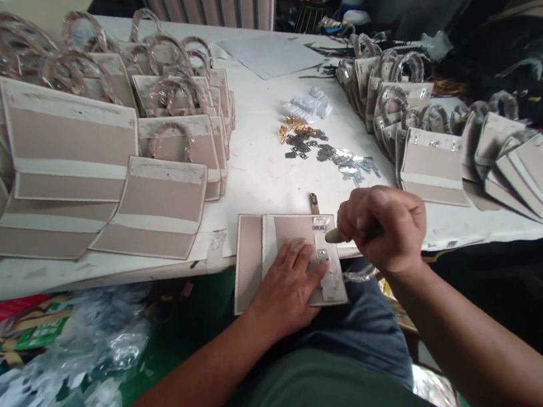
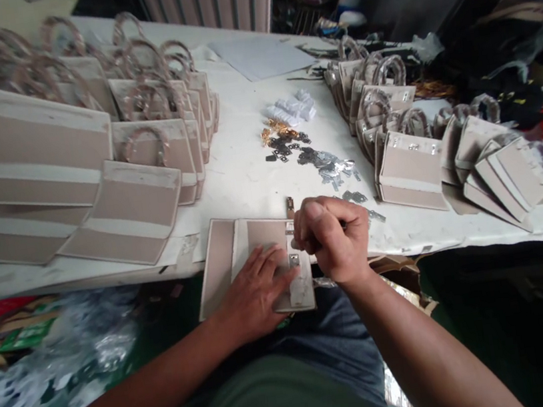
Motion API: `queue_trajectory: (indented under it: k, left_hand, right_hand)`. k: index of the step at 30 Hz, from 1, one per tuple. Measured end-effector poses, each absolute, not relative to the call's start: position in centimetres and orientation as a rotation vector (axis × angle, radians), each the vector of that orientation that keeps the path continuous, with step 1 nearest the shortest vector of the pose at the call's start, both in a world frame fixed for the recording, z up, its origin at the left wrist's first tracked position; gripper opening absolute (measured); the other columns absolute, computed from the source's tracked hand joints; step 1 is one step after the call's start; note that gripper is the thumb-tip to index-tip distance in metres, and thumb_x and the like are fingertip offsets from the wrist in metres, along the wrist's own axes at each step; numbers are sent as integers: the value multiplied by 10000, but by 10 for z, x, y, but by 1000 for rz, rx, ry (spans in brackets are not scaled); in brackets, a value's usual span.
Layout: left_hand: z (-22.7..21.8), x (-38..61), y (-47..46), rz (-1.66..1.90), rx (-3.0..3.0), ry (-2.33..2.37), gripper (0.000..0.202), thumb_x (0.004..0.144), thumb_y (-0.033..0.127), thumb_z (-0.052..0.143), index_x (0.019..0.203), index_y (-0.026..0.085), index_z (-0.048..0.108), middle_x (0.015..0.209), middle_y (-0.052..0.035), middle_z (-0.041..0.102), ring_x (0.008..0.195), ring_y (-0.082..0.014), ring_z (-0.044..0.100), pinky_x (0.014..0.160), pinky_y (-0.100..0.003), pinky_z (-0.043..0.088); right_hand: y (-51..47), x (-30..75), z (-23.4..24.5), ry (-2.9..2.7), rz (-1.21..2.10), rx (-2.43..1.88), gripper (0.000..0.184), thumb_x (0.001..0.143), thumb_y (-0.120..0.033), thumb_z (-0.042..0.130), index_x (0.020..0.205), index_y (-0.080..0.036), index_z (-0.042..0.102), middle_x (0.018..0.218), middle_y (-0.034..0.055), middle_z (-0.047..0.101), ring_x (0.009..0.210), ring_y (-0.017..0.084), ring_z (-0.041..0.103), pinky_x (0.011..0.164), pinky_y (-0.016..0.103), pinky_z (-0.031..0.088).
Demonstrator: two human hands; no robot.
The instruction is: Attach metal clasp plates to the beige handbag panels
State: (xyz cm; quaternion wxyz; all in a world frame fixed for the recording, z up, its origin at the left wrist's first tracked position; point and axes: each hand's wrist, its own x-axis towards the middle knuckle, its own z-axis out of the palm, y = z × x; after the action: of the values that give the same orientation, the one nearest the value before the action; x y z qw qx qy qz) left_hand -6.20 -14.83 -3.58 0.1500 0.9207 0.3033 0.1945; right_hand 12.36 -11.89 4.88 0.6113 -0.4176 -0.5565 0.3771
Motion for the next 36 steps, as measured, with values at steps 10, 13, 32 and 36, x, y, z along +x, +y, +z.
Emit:
queue_trajectory:
  k: [10,13,32,36]
  left_hand:
    - [-29,-60,-148,525,2667,891,588,885,377,732,1439,216,620,1573,-203,502,1541,-392,392,1325,-611,219]
    - [-26,-59,-150,500,2679,908,577,911,420,717,1442,213,628,1564,-211,510,1534,-387,408,1324,-609,231]
    - [78,-86,-170,854,1596,975,493,1021,493,625,1461,274,662,1504,-70,667,1489,-330,527,1266,-470,423]
    - [89,-96,-184,1107,1082,1118,623,827,566,831,1354,245,746,1303,-72,787,1390,-394,618,1210,-503,492]
  right_hand:
    - [-121,126,33,-1264,869,-992,587,1003,-593,614,546,-232,541,507,-3,503,456,131,442,489,307,352]
    - [-120,125,29,-1216,927,-1070,590,990,-624,616,557,-233,532,503,-7,505,448,129,434,478,303,346]
    - [-224,135,42,-1284,649,-1187,593,837,-500,878,1349,-243,728,1286,120,730,1111,279,698,882,358,579]
    - [-210,123,64,-1347,569,-1012,377,912,-426,820,1246,-257,766,1179,101,753,1052,253,714,878,351,582]
